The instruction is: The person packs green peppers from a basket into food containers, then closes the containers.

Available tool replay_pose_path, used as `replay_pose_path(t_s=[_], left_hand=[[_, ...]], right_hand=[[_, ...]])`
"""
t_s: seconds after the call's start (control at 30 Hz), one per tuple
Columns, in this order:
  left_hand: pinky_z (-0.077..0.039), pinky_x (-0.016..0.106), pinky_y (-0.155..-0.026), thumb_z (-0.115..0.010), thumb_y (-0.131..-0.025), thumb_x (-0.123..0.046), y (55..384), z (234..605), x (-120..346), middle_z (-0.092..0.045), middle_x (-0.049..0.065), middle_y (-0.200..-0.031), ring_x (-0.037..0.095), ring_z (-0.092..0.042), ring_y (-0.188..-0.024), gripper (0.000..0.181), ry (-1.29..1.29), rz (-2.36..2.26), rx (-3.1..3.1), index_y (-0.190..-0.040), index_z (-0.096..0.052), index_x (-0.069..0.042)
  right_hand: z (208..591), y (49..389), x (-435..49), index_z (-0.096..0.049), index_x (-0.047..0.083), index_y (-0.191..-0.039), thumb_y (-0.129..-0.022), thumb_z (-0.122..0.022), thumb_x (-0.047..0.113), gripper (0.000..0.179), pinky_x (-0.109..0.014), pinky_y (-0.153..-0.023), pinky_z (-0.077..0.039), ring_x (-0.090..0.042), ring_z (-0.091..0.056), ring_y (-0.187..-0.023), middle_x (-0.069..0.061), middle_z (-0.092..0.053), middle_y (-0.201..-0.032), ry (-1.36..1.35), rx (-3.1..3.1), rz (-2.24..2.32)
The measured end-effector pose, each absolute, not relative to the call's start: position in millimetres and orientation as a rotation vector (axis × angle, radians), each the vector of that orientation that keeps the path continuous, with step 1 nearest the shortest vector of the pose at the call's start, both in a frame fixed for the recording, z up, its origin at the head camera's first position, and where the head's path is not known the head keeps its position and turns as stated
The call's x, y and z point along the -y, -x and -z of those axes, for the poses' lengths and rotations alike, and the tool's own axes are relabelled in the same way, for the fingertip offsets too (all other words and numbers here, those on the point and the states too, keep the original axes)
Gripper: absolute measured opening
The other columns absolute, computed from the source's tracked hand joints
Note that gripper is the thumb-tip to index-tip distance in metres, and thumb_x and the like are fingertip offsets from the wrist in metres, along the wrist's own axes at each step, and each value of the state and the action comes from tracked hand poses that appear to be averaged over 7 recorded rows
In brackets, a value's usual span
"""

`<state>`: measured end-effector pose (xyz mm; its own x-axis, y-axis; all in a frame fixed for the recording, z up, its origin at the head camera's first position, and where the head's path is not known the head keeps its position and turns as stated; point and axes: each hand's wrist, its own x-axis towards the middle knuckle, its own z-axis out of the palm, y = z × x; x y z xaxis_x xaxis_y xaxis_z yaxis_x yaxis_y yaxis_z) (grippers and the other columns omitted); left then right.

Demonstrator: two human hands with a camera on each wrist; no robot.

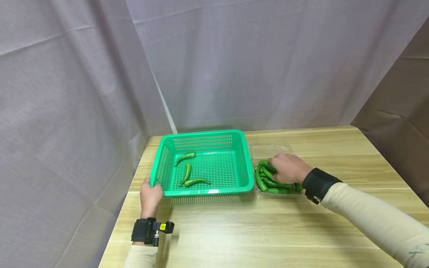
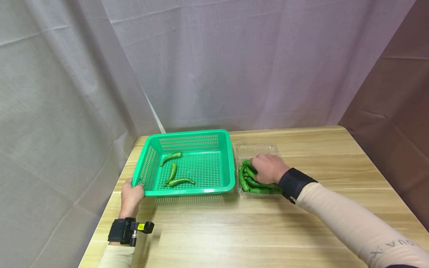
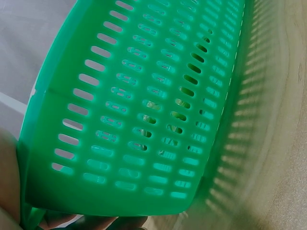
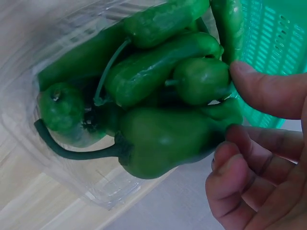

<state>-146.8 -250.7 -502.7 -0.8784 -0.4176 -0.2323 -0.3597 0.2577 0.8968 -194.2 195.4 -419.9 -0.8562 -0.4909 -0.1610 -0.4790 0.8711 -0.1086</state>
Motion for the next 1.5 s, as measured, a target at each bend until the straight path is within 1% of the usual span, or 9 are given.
replay_pose_path(t_s=[0.37, 0.6, 0.83, 1.0, 1.13, 1.23, 1.33, 1.43, 1.5], left_hand=[[-0.045, 0.06, -0.108, -0.042, -0.096, -0.003, 147, 505, 253, -0.059, 0.032, -0.135, 0.041, -0.055, -0.12, 0.043, -0.763, 1.711, 2.451, -0.136, -0.052, 0.006], [-0.046, 0.06, -0.106, -0.042, -0.096, -0.004, 149, 506, 252, -0.06, 0.032, -0.136, 0.042, -0.057, -0.121, 0.043, -0.757, 1.699, 2.459, -0.136, -0.053, 0.005], [-0.047, 0.06, -0.105, -0.042, -0.094, -0.003, 149, 508, 251, -0.06, 0.032, -0.136, 0.043, -0.057, -0.121, 0.044, -0.766, 1.693, 2.454, -0.136, -0.053, 0.005], [-0.048, 0.06, -0.103, -0.043, -0.095, -0.004, 149, 509, 250, -0.061, 0.031, -0.135, 0.042, -0.057, -0.118, 0.041, -0.761, 1.68, 2.453, -0.134, -0.054, 0.005], [-0.048, 0.058, -0.101, -0.043, -0.096, -0.004, 149, 510, 249, -0.062, 0.031, -0.134, 0.041, -0.057, -0.116, 0.04, -0.771, 1.66, 2.459, -0.133, -0.055, 0.005], [-0.049, 0.057, -0.1, -0.044, -0.095, -0.003, 149, 510, 250, -0.062, 0.031, -0.134, 0.041, -0.058, -0.116, 0.04, -0.77, 1.652, 2.455, -0.133, -0.055, 0.005], [-0.049, 0.058, -0.099, -0.044, -0.096, -0.004, 149, 510, 250, -0.062, 0.032, -0.134, 0.042, -0.058, -0.116, 0.04, -0.766, 1.645, 2.462, -0.134, -0.054, 0.005], [-0.049, 0.058, -0.099, -0.044, -0.097, -0.004, 150, 511, 249, -0.061, 0.033, -0.135, 0.042, -0.058, -0.117, 0.04, -0.764, 1.639, 2.469, -0.134, -0.054, 0.005], [-0.05, 0.058, -0.099, -0.044, -0.097, -0.004, 150, 510, 249, -0.062, 0.033, -0.135, 0.043, -0.059, -0.118, 0.04, -0.759, 1.637, 2.47, -0.134, -0.055, 0.005]], right_hand=[[416, 202, -190, -0.068, -0.004, -0.125, -0.085, -0.075, 0.008, 0.042, -0.032, -0.059, -0.035, -0.013, -0.037, -0.06, 0.005, -0.036, -0.069, 0.764, -2.801, 0.107], [402, 219, -168, -0.07, -0.002, -0.124, -0.09, -0.075, 0.011, 0.036, -0.037, -0.062, -0.054, -0.02, -0.064, -0.069, -0.013, -0.076, -0.095, 0.849, -2.87, 0.126], [392, 240, -111, -0.069, -0.001, -0.126, -0.097, -0.068, 0.013, 0.032, -0.034, -0.065, -0.052, -0.016, -0.061, -0.064, -0.016, -0.077, -0.1, 0.914, -2.84, 0.176], [391, 249, -72, -0.069, 0.0, -0.13, -0.099, -0.067, 0.017, 0.035, -0.046, -0.089, -0.061, -0.031, -0.074, -0.098, -0.019, -0.074, -0.123, 0.919, -2.759, 0.15], [392, 252, -46, -0.066, 0.001, -0.134, -0.102, -0.065, 0.018, 0.037, -0.048, -0.102, -0.058, -0.036, -0.068, -0.122, -0.019, -0.069, -0.136, 0.918, -2.644, 0.109], [396, 253, -26, -0.072, 0.006, -0.109, -0.102, -0.059, 0.011, 0.015, -0.033, -0.082, -0.057, -0.02, -0.068, -0.089, -0.008, -0.074, -0.108, 0.916, -2.559, 0.09], [404, 255, -6, -0.045, 0.017, -0.069, -0.1, -0.051, 0.001, 0.035, -0.026, -0.059, -0.035, -0.011, -0.036, -0.058, 0.007, -0.04, -0.068, 0.855, -2.442, 0.111], [414, 255, 11, -0.062, 0.009, -0.08, -0.101, -0.043, -0.001, 0.031, -0.026, -0.051, -0.025, -0.01, -0.02, -0.051, 0.004, -0.036, -0.069, 0.74, -2.314, 0.165], [419, 253, 20, -0.07, 0.003, -0.125, -0.103, -0.042, 0.002, 0.035, -0.024, -0.048, -0.029, -0.009, -0.026, -0.047, -0.001, -0.058, -0.087, 0.688, -2.256, 0.209]])
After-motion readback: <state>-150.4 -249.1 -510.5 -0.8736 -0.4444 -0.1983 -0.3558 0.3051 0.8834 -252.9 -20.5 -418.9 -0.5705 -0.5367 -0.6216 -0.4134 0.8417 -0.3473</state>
